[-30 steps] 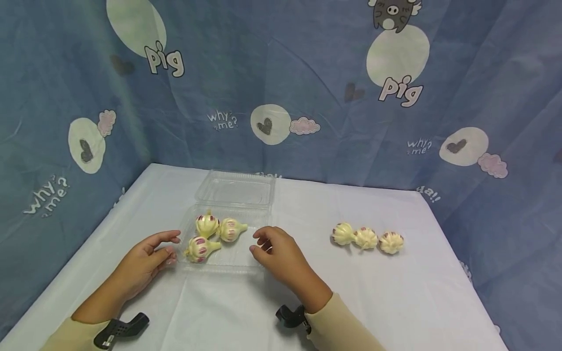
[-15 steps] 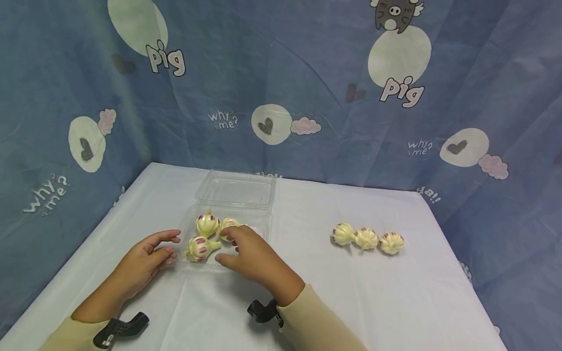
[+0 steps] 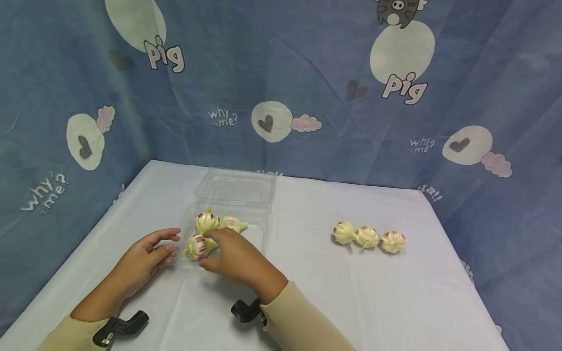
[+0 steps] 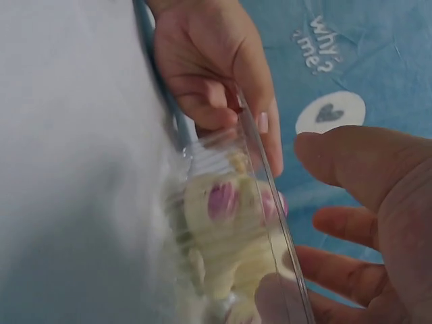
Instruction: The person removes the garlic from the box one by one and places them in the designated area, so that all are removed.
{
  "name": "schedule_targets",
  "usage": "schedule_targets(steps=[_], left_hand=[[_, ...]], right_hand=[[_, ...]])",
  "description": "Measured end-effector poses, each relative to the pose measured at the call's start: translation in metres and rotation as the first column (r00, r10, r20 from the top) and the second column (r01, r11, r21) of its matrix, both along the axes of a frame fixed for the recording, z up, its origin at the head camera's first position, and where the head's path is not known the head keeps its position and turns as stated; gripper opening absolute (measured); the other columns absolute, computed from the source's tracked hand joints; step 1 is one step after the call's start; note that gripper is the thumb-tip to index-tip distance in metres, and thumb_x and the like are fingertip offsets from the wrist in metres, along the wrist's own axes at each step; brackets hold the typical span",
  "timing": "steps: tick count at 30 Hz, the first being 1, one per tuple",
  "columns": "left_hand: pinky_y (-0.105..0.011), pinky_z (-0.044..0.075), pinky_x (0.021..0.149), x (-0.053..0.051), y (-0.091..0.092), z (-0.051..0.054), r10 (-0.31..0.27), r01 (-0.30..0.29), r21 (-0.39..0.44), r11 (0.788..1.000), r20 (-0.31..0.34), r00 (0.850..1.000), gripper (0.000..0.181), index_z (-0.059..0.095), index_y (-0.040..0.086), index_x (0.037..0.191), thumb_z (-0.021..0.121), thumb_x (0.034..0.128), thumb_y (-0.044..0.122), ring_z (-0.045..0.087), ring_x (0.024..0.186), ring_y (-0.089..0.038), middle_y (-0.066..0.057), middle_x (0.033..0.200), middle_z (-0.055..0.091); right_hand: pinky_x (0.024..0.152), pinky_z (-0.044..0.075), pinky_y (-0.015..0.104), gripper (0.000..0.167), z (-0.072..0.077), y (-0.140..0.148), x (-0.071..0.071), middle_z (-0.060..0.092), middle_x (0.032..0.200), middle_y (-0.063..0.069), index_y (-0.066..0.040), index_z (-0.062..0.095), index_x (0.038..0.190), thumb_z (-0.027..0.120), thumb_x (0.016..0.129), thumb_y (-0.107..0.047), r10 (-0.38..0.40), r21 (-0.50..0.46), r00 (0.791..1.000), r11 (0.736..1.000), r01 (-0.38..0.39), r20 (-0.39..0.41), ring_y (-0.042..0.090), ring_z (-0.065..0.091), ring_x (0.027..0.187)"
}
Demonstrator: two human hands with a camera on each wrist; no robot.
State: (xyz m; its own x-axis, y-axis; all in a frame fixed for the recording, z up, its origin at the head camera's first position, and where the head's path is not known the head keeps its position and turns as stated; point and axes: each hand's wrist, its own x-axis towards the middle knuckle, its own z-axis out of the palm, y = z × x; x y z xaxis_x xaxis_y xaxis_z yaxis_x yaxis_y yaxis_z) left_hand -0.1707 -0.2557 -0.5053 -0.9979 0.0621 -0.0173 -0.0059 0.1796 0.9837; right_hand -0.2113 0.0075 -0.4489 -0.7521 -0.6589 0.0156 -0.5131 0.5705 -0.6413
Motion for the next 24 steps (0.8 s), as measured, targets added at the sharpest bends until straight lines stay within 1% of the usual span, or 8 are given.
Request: schedule_targets(steps=[3, 6, 11, 21, 24], left_hand=[[-0.022, 0.060, 0.078, -0.001, 0.000, 0.000, -0.001, 0.001, 0.002, 1.000, -0.003, 1.000, 0.044, 0.050, 0.000, 0.149, 0.058, 0.1078, 0.010, 0.061, 0.089, -0.006, -0.004, 0.129, 0.054], [-0.022, 0.060, 0.078, -0.002, -0.001, -0.002, -0.002, 0.002, 0.007, 1.000, -0.001, 1.000, 0.043, 0.050, 0.000, 0.149, 0.057, 0.1077, 0.010, 0.061, 0.089, -0.006, -0.003, 0.128, 0.055], [-0.022, 0.061, 0.079, -0.002, -0.001, -0.003, -0.011, 0.011, 0.023, 1.000, -0.009, 1.000, 0.044, 0.049, -0.001, 0.149, 0.058, 0.1079, 0.010, 0.062, 0.090, -0.005, 0.001, 0.127, 0.056], [-0.023, 0.061, 0.079, -0.001, 0.000, -0.001, -0.013, 0.013, 0.023, 1.000, -0.010, 1.000, 0.044, 0.049, -0.002, 0.149, 0.057, 0.1080, 0.009, 0.062, 0.091, -0.005, 0.002, 0.126, 0.057], [-0.023, 0.061, 0.078, 0.000, 0.000, -0.001, -0.013, 0.014, 0.022, 1.000, -0.006, 1.000, 0.043, 0.048, -0.002, 0.149, 0.056, 0.1081, 0.009, 0.062, 0.091, -0.005, 0.001, 0.126, 0.056]], right_hand=[[0.113, 0.047, 0.032, 0.058, 0.000, -0.007, -0.001, 0.061, 0.146, -0.001, -0.016, 0.059, 0.147, 0.078, 0.095, -0.034, 0.004, 0.038, 0.999, 0.999, -0.002, -0.042, 0.015, 0.056, 0.136], [0.116, 0.044, 0.031, 0.055, -0.001, -0.012, -0.001, 0.062, 0.143, -0.002, -0.017, 0.061, 0.144, 0.078, 0.095, -0.034, 0.003, 0.063, 0.998, 0.998, 0.000, -0.058, 0.013, 0.054, 0.138], [0.115, 0.045, 0.030, 0.054, -0.004, -0.018, -0.005, 0.063, 0.141, -0.002, -0.015, 0.062, 0.143, 0.078, 0.095, -0.034, -0.001, 0.072, 0.998, 0.997, 0.006, -0.062, 0.013, 0.054, 0.137], [0.112, 0.046, 0.027, 0.050, -0.007, -0.029, -0.010, 0.065, 0.138, -0.004, -0.016, 0.064, 0.140, 0.079, 0.095, -0.033, -0.028, 0.073, 0.997, 0.997, 0.034, -0.074, 0.011, 0.056, 0.134], [0.110, 0.048, 0.027, 0.049, -0.007, -0.032, -0.011, 0.066, 0.136, -0.005, -0.017, 0.065, 0.137, 0.080, 0.094, -0.033, -0.046, 0.063, 0.997, 0.997, 0.051, -0.068, 0.009, 0.057, 0.131]])
